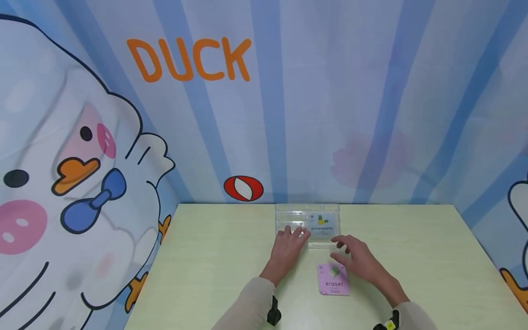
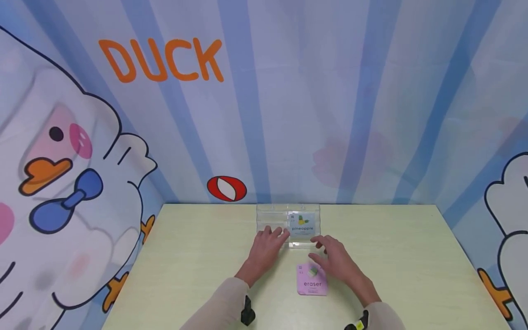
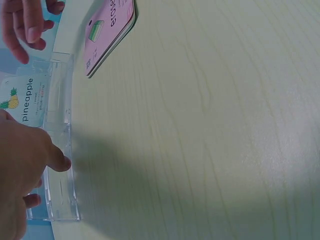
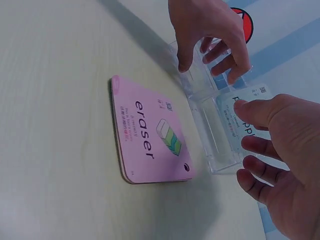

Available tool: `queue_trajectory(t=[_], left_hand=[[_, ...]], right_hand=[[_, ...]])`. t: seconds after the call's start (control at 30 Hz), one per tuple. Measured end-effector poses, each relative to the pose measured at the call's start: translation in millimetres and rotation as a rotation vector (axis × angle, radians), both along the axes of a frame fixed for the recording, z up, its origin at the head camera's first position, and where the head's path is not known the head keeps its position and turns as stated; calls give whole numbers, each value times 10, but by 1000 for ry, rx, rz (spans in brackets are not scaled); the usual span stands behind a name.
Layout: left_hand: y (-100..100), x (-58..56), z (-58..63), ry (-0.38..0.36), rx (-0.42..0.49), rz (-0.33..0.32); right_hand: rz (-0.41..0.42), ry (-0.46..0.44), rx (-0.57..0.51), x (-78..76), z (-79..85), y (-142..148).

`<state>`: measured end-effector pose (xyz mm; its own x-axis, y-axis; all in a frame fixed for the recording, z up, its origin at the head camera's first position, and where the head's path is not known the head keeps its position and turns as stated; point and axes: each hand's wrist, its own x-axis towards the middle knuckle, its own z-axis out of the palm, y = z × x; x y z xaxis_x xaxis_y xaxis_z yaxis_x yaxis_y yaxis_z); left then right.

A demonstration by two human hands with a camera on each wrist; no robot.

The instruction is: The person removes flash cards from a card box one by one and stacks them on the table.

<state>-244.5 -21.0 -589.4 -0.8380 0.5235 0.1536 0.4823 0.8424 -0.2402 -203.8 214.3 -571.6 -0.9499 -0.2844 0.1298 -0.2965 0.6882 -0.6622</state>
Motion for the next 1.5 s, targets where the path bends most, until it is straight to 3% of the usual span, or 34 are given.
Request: queue_trajectory(t=[0.33, 0.6, 0.87, 1.5], left_hand=[[-3, -10, -14, 10, 11, -6], [-7, -5, -16, 8, 10, -4], [-2, 8, 0, 0, 5, -5], [-8, -8, -11, 14, 0, -9]], right_hand=[[-49, 63, -16, -256, 160, 26], [-46, 31, -34, -387, 228, 4], [-46, -14, -45, -410, 217, -13], [-52, 17, -30, -415, 250, -35]])
